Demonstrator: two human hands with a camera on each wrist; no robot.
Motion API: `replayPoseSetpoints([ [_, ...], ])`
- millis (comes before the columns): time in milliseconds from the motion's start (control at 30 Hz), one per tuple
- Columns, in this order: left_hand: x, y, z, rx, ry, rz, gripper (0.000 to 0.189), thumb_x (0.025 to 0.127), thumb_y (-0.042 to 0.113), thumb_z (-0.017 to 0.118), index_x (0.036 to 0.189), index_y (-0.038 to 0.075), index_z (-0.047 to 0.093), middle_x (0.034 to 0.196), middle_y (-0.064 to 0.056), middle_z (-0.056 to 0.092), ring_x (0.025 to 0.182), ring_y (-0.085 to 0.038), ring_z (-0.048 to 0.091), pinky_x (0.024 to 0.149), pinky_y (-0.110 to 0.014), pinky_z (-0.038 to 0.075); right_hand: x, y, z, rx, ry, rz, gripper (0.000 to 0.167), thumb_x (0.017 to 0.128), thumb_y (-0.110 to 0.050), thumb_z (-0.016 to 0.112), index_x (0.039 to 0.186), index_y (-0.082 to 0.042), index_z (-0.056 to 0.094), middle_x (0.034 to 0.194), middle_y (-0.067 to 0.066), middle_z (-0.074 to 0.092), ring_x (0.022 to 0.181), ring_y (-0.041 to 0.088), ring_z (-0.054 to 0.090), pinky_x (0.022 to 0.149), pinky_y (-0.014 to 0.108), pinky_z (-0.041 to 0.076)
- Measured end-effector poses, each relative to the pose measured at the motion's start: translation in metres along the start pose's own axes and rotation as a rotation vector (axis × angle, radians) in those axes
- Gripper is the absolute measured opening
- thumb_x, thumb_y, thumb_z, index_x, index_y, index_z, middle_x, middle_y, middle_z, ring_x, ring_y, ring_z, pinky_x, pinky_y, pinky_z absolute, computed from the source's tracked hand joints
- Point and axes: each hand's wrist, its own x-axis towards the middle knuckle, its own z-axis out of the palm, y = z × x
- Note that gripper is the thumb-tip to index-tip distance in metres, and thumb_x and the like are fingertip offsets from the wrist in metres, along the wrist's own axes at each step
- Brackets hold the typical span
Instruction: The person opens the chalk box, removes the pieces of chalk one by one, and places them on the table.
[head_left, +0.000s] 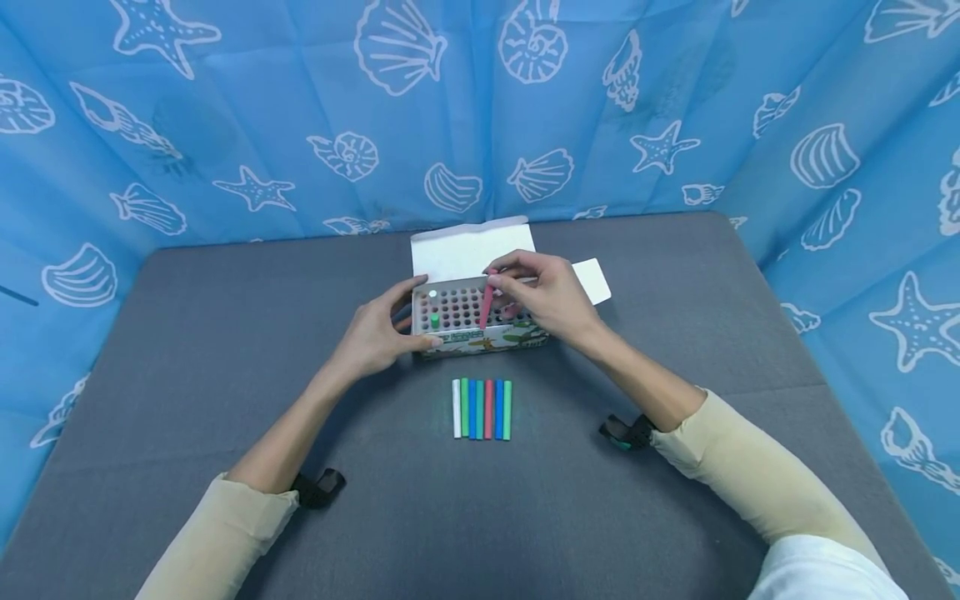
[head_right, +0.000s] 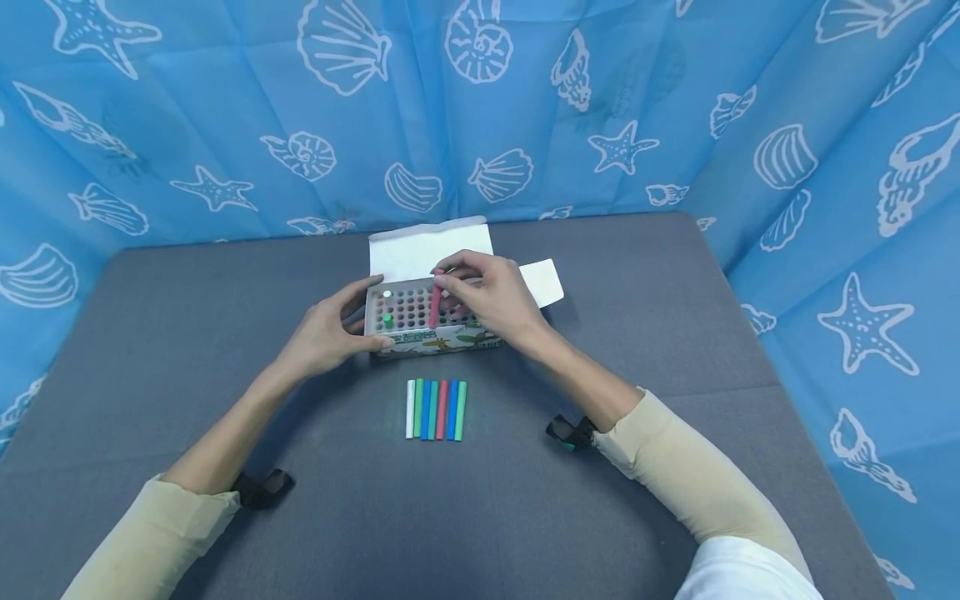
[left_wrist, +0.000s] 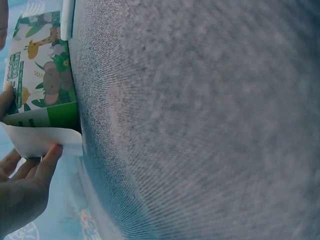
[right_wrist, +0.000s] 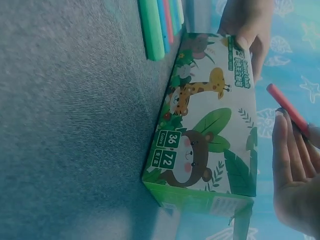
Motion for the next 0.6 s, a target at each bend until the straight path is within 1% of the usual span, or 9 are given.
replayPoseSetpoints([
  [67,0.000,0.000,0.000,0.003,0.002,0.002,0.090,0.081,0.013,0.084,0.156,0.019,0.034,0.159,-0.013,0.030,0.144,-0.032,0.034,0.107,-0.039,0.049,-0.004,-0.001,-0.002,0.011,-0.007,0.007,0.024,0.097,-0.014,0.066,0.114,0.004,0.067,0.093,0.015,0.070,0.079,0.038,0.070,0.064,0.035,0.065],
  [167,0.000,-0.001,0.000,0.010,0.004,0.005,0.090,0.081,0.014,0.084,0.156,0.020,0.034,0.159,-0.013,0.030,0.144,-0.032,0.034,0.106,-0.039,0.050,-0.008,-0.001,-0.005,0.026,-0.012,0.016,0.025,0.097,-0.014,0.066,0.114,0.005,0.067,0.093,0.015,0.070,0.079,0.037,0.069,0.065,0.036,0.065],
  [300,-0.001,-0.001,-0.001,0.020,0.006,0.002,0.090,0.082,0.016,0.084,0.156,0.021,0.034,0.160,-0.011,0.029,0.144,-0.032,0.034,0.106,-0.039,0.050,-0.014,0.000,-0.009,0.054,-0.018,0.043,0.025,0.097,-0.013,0.066,0.114,0.005,0.068,0.093,0.015,0.070,0.077,0.031,0.070,0.065,0.038,0.065],
  [467,-0.001,-0.001,-0.001,0.019,0.006,0.001,0.090,0.082,0.016,0.084,0.156,0.022,0.034,0.160,-0.011,0.028,0.144,-0.032,0.034,0.106,-0.038,0.051,-0.022,0.001,-0.013,0.048,-0.021,0.097,0.026,0.097,-0.013,0.067,0.115,0.005,0.068,0.094,0.016,0.071,0.075,0.027,0.071,0.065,0.043,0.065],
  [600,0.000,0.000,0.000,0.009,0.005,0.000,0.090,0.081,0.015,0.084,0.156,0.020,0.034,0.160,-0.012,0.029,0.144,-0.032,0.034,0.106,-0.037,0.050,-0.031,0.005,-0.016,0.051,-0.035,0.125,0.027,0.097,-0.010,0.066,0.118,0.007,0.066,0.096,0.017,0.070,0.076,0.032,0.071,0.065,0.047,0.064],
])
